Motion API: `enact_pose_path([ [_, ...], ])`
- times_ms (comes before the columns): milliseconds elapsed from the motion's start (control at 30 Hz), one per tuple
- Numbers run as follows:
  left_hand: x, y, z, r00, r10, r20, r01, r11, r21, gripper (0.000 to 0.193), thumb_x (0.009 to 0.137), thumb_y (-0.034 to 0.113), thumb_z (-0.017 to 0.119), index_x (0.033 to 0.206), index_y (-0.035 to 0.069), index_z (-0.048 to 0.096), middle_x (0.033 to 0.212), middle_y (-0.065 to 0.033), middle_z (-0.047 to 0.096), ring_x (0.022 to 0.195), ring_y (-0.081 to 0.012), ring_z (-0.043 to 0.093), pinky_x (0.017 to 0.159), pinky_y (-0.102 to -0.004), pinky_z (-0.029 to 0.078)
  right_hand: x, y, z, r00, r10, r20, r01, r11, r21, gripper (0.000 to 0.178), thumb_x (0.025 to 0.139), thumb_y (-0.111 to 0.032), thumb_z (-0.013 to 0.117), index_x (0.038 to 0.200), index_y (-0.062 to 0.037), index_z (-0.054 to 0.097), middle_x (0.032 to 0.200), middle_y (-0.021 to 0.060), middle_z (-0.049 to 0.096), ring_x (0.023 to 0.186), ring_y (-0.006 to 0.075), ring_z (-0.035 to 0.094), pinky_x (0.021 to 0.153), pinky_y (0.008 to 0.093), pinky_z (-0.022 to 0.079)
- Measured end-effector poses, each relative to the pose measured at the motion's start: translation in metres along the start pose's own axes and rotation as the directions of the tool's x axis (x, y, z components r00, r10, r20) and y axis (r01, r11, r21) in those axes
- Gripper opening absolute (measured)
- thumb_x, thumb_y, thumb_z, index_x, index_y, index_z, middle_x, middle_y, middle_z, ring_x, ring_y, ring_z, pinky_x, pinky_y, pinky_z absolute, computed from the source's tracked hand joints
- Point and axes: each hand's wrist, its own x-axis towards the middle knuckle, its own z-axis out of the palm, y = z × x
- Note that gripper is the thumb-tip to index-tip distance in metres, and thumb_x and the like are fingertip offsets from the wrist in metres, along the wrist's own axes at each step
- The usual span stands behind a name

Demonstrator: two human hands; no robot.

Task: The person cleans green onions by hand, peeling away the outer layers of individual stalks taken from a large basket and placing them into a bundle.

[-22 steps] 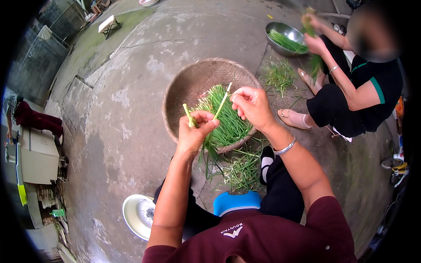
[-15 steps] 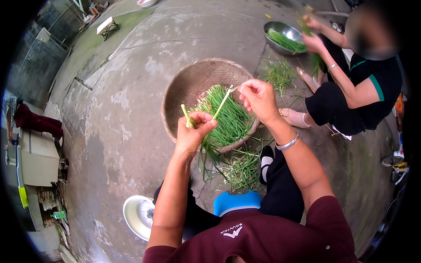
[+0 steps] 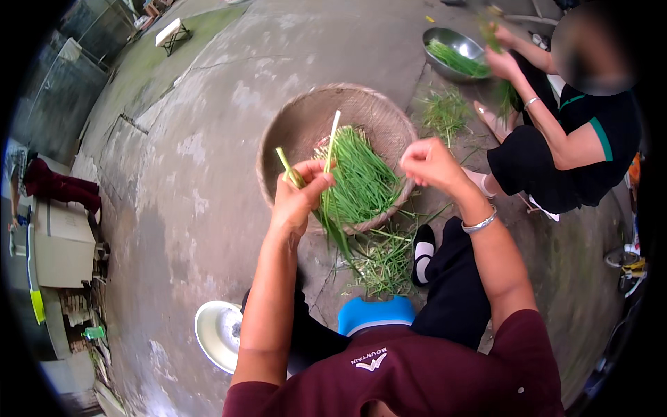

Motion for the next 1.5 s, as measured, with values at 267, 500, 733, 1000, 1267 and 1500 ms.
enact_pose_path([
  [267,0.011,0.004,-0.031,0.993,0.034,-0.11,-0.049,0.99,-0.133,0.013,0.069,0.004,0.044,0.08,-0.001,0.05,0.062,-0.003,0.048,0.039,-0.0045,0.029,0.039,-0.0191,0.024,-0.039,0.027,0.054,0.823,0.148,0.549,0.349,0.63,-0.693,0.005,0.057,-0.01,0.06,0.06,-0.0065,0.058,0.057,0.0097,0.056,0.058,0.0238,0.056,0.053,0.0342,0.043],
  [500,0.011,0.005,-0.045,0.992,-0.002,-0.128,-0.036,0.957,-0.289,0.01,0.068,0.006,0.042,0.074,0.0,0.048,0.062,-0.0047,0.045,0.038,-0.0058,0.026,0.038,-0.0206,0.024,-0.048,0.018,0.069,0.786,0.173,0.593,0.431,0.533,-0.728,0.004,0.061,-0.008,0.052,0.06,-0.0052,0.053,0.062,0.0129,0.055,0.064,0.0291,0.055,0.054,0.0384,0.042],
  [733,0.014,0.011,-0.068,0.982,0.057,-0.178,-0.137,0.87,-0.473,0.013,0.073,0.01,0.042,0.073,-0.002,0.048,0.066,-0.0074,0.045,0.037,-0.0064,0.024,0.037,-0.0202,0.022,-0.041,0.015,0.073,0.767,0.202,0.609,0.454,0.5,-0.737,0.004,0.061,-0.005,0.051,0.064,-0.0048,0.054,0.062,0.0132,0.055,0.066,0.0299,0.055,0.056,0.0384,0.042],
  [1000,0.007,0.022,-0.092,0.955,0.085,-0.284,-0.22,0.845,-0.488,0.019,0.08,0.021,0.049,0.069,0.005,0.046,0.059,-0.0016,0.043,0.038,-0.0051,0.025,0.037,-0.0188,0.021,-0.051,0.021,0.08,0.707,0.259,0.659,0.472,0.521,-0.711,0.005,0.061,-0.002,0.05,0.063,0.0009,0.054,0.069,0.0159,0.057,0.067,0.0299,0.057,0.055,0.0379,0.044],
  [1267,0.007,0.02,-0.108,0.958,0.151,-0.245,-0.272,0.752,-0.601,0.02,0.083,0.019,0.042,0.071,0.003,0.044,0.061,-0.0037,0.04,0.039,-0.0057,0.023,0.037,-0.0188,0.021,-0.048,0.002,0.067,0.746,0.014,0.666,0.431,0.751,-0.499,0.005,0.059,-0.005,0.051,0.063,-0.0034,0.052,0.065,0.0122,0.055,0.067,0.0284,0.055,0.056,0.0385,0.042],
  [1500,0.006,0.022,-0.126,0.93,0.14,-0.341,-0.347,0.646,-0.68,0.022,0.084,0.02,0.038,0.07,0.003,0.044,0.061,-0.005,0.042,0.037,-0.0078,0.024,0.038,-0.0207,0.023,-0.059,0.026,0.09,0.685,0.102,0.721,0.492,0.666,-0.561,0.016,0.066,-0.008,0.051,0.081,-0.0046,0.053,0.073,0.0128,0.057,0.072,0.0294,0.055,0.062,0.0374,0.043],
])
